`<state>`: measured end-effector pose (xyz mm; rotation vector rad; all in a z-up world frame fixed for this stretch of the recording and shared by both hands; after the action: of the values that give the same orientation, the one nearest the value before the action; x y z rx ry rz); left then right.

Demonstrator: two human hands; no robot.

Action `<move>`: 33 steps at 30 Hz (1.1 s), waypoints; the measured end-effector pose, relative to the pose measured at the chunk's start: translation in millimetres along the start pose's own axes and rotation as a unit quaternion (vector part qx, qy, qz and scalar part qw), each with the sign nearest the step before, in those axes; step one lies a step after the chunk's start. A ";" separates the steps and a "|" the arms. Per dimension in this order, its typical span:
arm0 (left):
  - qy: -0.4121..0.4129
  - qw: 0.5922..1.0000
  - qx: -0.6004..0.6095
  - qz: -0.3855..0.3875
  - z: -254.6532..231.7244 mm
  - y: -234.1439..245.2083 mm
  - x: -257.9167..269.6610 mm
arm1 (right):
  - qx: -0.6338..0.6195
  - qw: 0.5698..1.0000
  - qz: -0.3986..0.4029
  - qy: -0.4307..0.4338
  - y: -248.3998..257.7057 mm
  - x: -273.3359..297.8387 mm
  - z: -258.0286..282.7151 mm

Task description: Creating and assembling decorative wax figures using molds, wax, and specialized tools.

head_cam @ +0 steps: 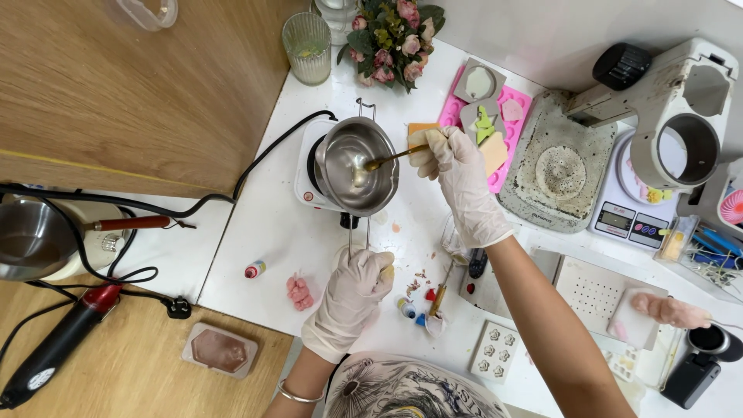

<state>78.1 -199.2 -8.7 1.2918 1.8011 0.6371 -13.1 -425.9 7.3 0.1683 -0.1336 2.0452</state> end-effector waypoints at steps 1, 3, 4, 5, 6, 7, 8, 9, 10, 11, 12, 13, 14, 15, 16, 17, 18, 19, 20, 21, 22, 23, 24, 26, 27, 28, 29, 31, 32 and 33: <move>0.000 1.000 0.000 0.000 -1.3 4.3 -2.4 | 0.000 1.000 0.000 0.000 1.4 -2.3 -7.2; -0.027 1.000 -0.013 -0.003 -6.9 12.9 -6.5 | -0.044 0.998 -0.011 -0.047 5.1 -6.1 -26.8; -0.027 1.000 -0.014 -0.002 -4.7 12.0 -5.3 | -0.044 0.998 -0.012 -0.047 5.0 -6.2 -30.1; -0.075 0.996 -0.049 0.003 -7.4 10.4 -3.6 | -0.057 0.997 -0.012 -0.040 4.9 -6.4 -32.7; -0.123 0.989 -0.085 0.008 -9.7 8.5 -1.7 | -0.070 0.997 -0.013 -0.033 4.5 -7.0 -35.0; -0.123 0.989 -0.086 0.008 -11.5 9.1 -2.8 | -0.070 0.997 -0.012 -0.033 4.0 -6.6 -34.6; -0.092 0.993 -0.071 0.008 -10.3 10.1 -4.5 | -0.076 0.996 -0.024 -0.040 4.6 -6.0 -35.0; -0.061 0.997 -0.057 0.008 -9.1 11.0 -6.0 | -0.083 0.995 -0.036 -0.048 5.1 -5.4 -35.4; -0.061 0.996 -0.057 0.008 -8.0 12.4 -6.1 | -0.083 0.995 -0.036 -0.047 6.1 -6.3 -36.3; -0.096 0.990 -0.096 0.027 -10.2 11.2 -5.6 | -0.095 0.994 -0.038 -0.047 7.3 -7.2 -37.2; -0.130 0.981 -0.134 0.045 -12.4 9.6 -4.7 | -0.106 0.992 -0.041 -0.047 8.8 -7.9 -38.3; -0.130 0.981 -0.134 0.045 -11.3 7.8 -4.2 | -0.106 0.992 -0.041 -0.047 9.9 -8.9 -39.0; -0.120 0.982 -0.131 0.058 -9.2 5.0 -3.4 | -0.105 0.993 -0.045 -0.027 11.4 -9.5 -37.9; -0.110 0.983 -0.128 0.070 -7.1 2.3 -2.6 | -0.104 0.993 -0.049 -0.007 12.9 -10.0 -36.8; -0.110 0.983 -0.128 0.070 -4.5 -0.5 -0.4 | -0.105 0.993 -0.049 -0.006 13.0 -10.4 -37.3; -0.108 0.985 -0.118 0.071 -1.8 -3.2 1.6 | -0.101 0.994 -0.047 -0.018 12.9 -10.7 -38.8; -0.107 0.986 -0.107 0.072 0.7 -6.2 3.7 | -0.096 0.994 -0.046 -0.030 13.0 -10.9 -40.4; -0.107 0.986 -0.107 0.072 -1.2 -2.1 0.4 | -0.096 0.994 -0.046 -0.030 12.3 -9.2 -39.3; -0.081 0.995 -0.043 0.043 -1.3 5.4 -3.3 | -0.106 0.992 -0.046 -0.044 11.5 -6.8 -39.9; -0.054 0.998 0.022 0.013 -0.9 12.8 -6.6 | -0.116 0.991 -0.045 -0.059 10.5 -4.4 -40.5; -0.054 0.998 0.022 0.013 3.1 9.2 -4.4 | -0.116 0.991 -0.045 -0.059 10.1 -3.4 -38.5; -0.043 0.997 0.063 0.008 8.1 6.4 -2.2 | -0.131 0.988 -0.055 -0.058 10.5 -2.2 -36.7; -0.032 0.994 0.105 0.003 13.1 3.6 0.4 | -0.146 0.985 -0.065 -0.058 10.6 -0.7 -35.0; -0.051 0.993 0.104 -0.006 9.6 19.4 -4.0 | -0.151 0.985 -0.061 -0.050 8.4 1.3 -26.3; -0.070 0.992 0.102 -0.015 7.0 27.7 -6.3 | -0.157 0.985 -0.058 -0.043 7.3 2.0 -21.2; -0.070 0.992 0.103 -0.016 4.9 26.3 -5.7 | -0.157 0.985 -0.058 -0.042 6.9 2.4 -19.3; 0.006 0.988 0.156 -0.015 10.5 23.9 -5.6 | -0.158 0.986 -0.054 -0.030 6.3 2.8 -16.2; 0.082 0.974 0.208 -0.013 13.7 21.7 -4.4 | -0.158 0.986 -0.050 -0.017 5.8 2.3 -13.5; 0.134 0.956 0.260 0.004 15.4 19.2 -3.1 | -0.151 0.987 -0.047 -0.007 6.0 1.9 -12.9; 0.186 0.932 0.311 0.021 16.5 16.3 -1.2 | -0.143 0.989 -0.043 0.002 6.3 1.5 -12.4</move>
<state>100.7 -195.5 -4.5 1.7068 2.4167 0.3493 -20.1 -425.5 -4.7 -0.0096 -0.4068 1.9164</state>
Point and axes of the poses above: each hand's wrist, its own x-axis away from the middle knuckle, its own y-axis out of the back of the hand, z = x × y, the point moved 5 cm from there along -x, towards the middle knuckle, and after that the axes turned 7 degrees about -x, right-handed, at the moved point
